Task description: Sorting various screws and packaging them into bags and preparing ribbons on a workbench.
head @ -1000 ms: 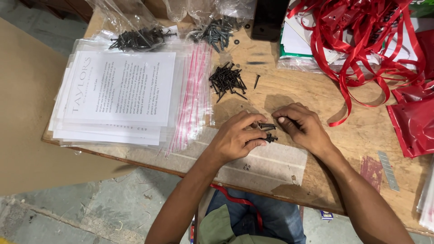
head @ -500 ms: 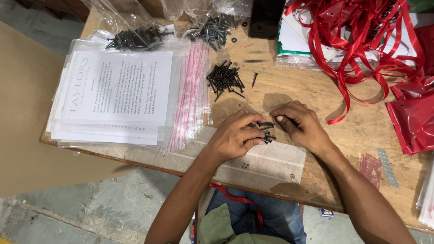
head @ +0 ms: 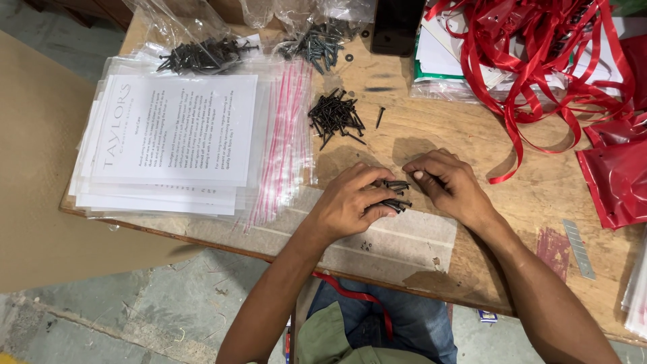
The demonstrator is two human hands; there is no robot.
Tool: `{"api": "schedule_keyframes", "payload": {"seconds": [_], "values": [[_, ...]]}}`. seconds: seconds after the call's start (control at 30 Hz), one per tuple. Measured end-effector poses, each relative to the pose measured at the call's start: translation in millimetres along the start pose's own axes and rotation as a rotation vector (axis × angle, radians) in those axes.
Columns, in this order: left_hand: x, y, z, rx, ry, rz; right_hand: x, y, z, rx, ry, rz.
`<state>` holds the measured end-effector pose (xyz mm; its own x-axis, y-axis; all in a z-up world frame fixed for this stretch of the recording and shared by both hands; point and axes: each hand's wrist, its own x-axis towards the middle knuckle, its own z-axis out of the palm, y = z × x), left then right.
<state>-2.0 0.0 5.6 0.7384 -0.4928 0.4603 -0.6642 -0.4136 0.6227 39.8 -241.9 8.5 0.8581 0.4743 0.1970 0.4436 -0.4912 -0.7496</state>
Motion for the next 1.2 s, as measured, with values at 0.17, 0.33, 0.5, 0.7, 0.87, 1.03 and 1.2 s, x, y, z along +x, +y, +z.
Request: {"api": "schedule_keyframes", "payload": {"seconds": [0.17,0.33,0.5,0.7,0.87,1.03,1.2], "values": [[3.4,-0.4,0.9,0.139,0.035,0.102,0.2,-4.2,-4.5,0.023,-0.012,0.021],[-4.3,-8.5,10.4,0.071,-0.029,0.089,2.8,-6.4,-2.5,0.07,0.059,0.104],[-3.4,-5.3,6.3,-0.036,-0.043,0.104,41.9,-18.7,1.1,-0.013,0.092,0.06],[-5.1,-10.2,9.8,-0.054,-0.021,0.105,97.9,-7.7,11.4,-0.371,0.088,-0.229],[-9.0,-28.2,27.5,-0.015,-0.025,0.172,78.7,4.1,25.6,-0.395,0.044,-0.176],[-8.8,-23.0,23.2,-0.025,0.003,0.165,72.0,-32.1,45.8,-0.219,0.051,-0.134],[-10.0,-30.7,26.1,-0.044,-0.029,0.149,79.8,-45.2,53.6,-0.305,0.068,-0.179]]}}
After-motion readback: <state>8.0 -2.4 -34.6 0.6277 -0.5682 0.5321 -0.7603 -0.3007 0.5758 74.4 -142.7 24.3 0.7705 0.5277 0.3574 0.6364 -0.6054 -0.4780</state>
